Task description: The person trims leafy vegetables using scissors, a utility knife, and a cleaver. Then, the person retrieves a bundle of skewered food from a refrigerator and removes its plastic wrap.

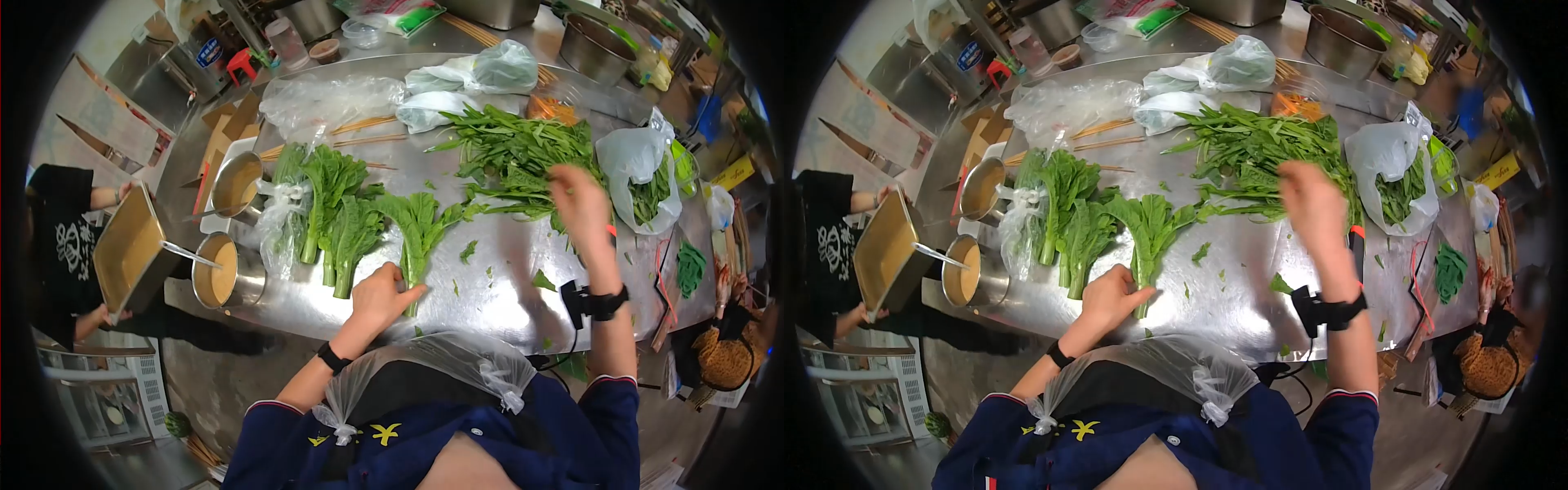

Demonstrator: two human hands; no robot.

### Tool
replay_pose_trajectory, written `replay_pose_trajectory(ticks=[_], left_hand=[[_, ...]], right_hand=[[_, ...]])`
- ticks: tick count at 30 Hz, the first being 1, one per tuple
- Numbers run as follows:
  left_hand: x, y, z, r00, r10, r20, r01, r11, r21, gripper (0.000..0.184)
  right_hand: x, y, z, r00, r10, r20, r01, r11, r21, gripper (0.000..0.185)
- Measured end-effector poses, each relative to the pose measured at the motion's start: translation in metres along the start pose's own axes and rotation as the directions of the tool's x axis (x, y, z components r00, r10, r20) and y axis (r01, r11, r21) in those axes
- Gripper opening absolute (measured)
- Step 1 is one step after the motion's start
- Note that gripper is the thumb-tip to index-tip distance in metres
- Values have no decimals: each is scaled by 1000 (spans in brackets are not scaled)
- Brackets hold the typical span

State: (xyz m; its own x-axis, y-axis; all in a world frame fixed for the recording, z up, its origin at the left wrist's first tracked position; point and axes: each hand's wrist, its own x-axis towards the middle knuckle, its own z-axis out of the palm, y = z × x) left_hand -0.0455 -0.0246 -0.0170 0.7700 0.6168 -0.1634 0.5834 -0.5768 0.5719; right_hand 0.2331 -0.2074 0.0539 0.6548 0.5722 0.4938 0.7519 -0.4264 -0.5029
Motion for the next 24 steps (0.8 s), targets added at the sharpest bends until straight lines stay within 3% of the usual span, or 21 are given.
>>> replay_pose_trajectory(ticks=[2, 4, 6, 7, 10, 12, 15, 16, 17, 18, 20, 21, 22, 24], left_hand=[[7, 2, 3, 998, 50, 28, -51, 997, 54, 45], [7, 4, 4, 997, 35, 74, -40, 997, 70, 40], [4, 0, 4, 992, 100, 75, -69, 940, -335, 31], [0, -1, 1, 987, 100, 126, -42, 917, -396, 24], [-13, -2, -17, 989, 125, 80, -67, 856, -512, 24], [-17, -12, -25, 986, 164, 11, -127, 804, -581, 23], [-28, -26, -37, 995, -73, -61, 3, 663, -749, 23], [-29, -26, -39, 992, -91, -88, -20, 570, -821, 23], [-29, -24, -42, 986, -110, -123, -45, 541, -840, 22], [-28, -23, -44, 979, -125, -159, -74, 510, -857, 20], [-34, -30, -44, 979, -139, -151, -49, 557, -829, 19], [-32, -32, -42, 978, -143, -149, -33, 603, -797, 17], [-34, -26, -42, 978, -142, -152, -43, 579, -814, 16], [-38, -19, -36, 986, -94, -135, -61, 557, -828, 26]], right_hand=[[-6, -17, 39, 980, -22, 200, 25, 1000, -10, 18], [1, -26, 72, 974, -38, 224, 53, 997, -61, 18], [15, -20, 109, 983, -108, 146, 115, 992, -42, 17], [23, -17, 121, 982, -117, 147, 123, 992, -34, 17], [35, -7, 146, 987, -136, 81, 148, 975, -167, 15], [40, -3, 143, 957, -7, 291, 84, 965, -250, 15], [45, -9, 110, 972, 41, 230, 13, 973, -229, 21], [45, -11, 96, 986, 27, 162, 7, 978, -207, 23], [43, -11, 86, 965, 26, 261, 18, 986, -165, 29], [37, -14, 79, 966, 37, 255, 9, 984, -177, 29], [10, -27, 62, 965, -75, 250, 75, 997, 12, 34], [-3, -32, 45, 958, -118, 261, 141, 987, -73, 38], [-25, -15, 42, 939, -83, 334, 94, 995, -18, 38], [-51, -14, 10, 654, 28, 756, -343, 902, 263, 37]])
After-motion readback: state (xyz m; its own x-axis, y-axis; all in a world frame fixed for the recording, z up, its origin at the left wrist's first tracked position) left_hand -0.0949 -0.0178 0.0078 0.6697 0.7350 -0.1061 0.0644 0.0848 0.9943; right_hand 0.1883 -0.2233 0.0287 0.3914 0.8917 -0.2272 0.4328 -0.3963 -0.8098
